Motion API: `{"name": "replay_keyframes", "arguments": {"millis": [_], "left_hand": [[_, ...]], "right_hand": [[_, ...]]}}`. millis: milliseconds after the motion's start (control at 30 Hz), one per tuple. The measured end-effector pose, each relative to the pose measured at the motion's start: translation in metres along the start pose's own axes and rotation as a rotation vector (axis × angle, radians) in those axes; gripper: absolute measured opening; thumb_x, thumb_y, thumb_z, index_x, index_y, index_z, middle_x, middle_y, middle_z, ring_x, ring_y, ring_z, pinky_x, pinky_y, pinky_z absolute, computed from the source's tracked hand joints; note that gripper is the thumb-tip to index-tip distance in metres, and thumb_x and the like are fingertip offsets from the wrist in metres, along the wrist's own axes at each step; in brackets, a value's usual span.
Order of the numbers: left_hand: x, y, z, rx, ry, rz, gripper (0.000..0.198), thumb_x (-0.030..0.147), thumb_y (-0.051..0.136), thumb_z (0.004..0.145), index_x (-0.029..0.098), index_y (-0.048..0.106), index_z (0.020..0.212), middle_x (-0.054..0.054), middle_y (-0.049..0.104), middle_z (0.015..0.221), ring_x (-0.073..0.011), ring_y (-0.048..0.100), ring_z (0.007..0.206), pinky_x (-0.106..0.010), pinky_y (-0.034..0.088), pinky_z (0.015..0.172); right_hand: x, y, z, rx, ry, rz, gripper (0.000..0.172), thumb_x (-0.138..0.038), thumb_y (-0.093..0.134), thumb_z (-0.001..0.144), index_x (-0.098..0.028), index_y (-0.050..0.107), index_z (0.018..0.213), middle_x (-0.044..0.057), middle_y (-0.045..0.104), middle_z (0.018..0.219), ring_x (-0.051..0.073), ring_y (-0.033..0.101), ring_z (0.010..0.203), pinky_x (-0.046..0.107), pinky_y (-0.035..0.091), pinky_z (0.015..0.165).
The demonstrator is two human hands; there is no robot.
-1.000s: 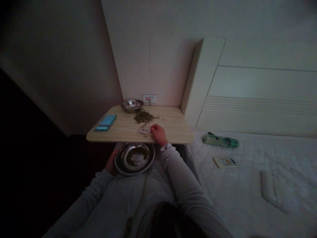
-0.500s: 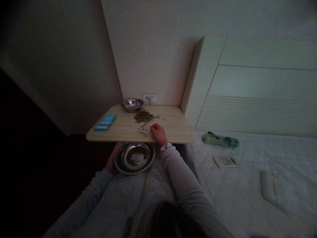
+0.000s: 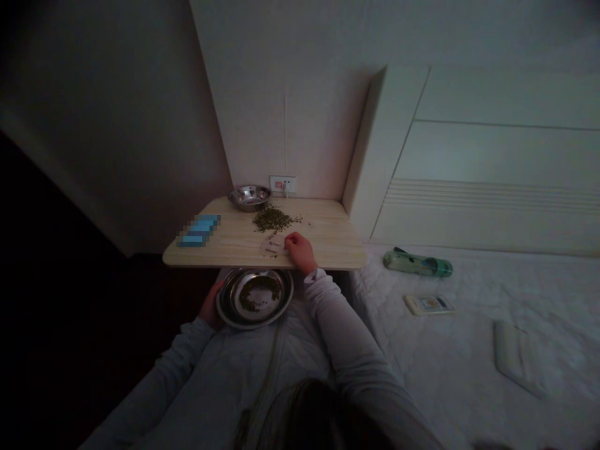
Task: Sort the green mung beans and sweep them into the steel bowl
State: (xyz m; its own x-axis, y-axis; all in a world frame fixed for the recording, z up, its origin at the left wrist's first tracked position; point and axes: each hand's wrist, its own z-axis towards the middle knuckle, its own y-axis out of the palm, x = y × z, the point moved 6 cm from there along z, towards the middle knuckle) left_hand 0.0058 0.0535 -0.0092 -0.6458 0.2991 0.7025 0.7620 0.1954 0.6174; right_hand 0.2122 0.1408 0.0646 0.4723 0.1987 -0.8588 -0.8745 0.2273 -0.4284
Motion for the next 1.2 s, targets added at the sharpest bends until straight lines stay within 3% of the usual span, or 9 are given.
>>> {"name": "replay_keyframes", "arguments": {"millis": [1200], "left_hand": [[-0.0011,0.0008,-0.0026,0.033,-0.050,-0.023,0.028,0.027,0.040,0.073,0.012,0.064,0.075,-0.004,0.067,0.066,-0.0180,0.058,0.085,-0.028,0.039,0.083]], "right_hand": [[0.0055,-0.0002,-0.0007,0.018,-0.016,0.025,0.014,-0.024,0.042,0.065,-0.016,0.053,0.067,-0.003,0.055,0.056,0.008,0.048,0.054,0.021,0.035,0.055]]}}
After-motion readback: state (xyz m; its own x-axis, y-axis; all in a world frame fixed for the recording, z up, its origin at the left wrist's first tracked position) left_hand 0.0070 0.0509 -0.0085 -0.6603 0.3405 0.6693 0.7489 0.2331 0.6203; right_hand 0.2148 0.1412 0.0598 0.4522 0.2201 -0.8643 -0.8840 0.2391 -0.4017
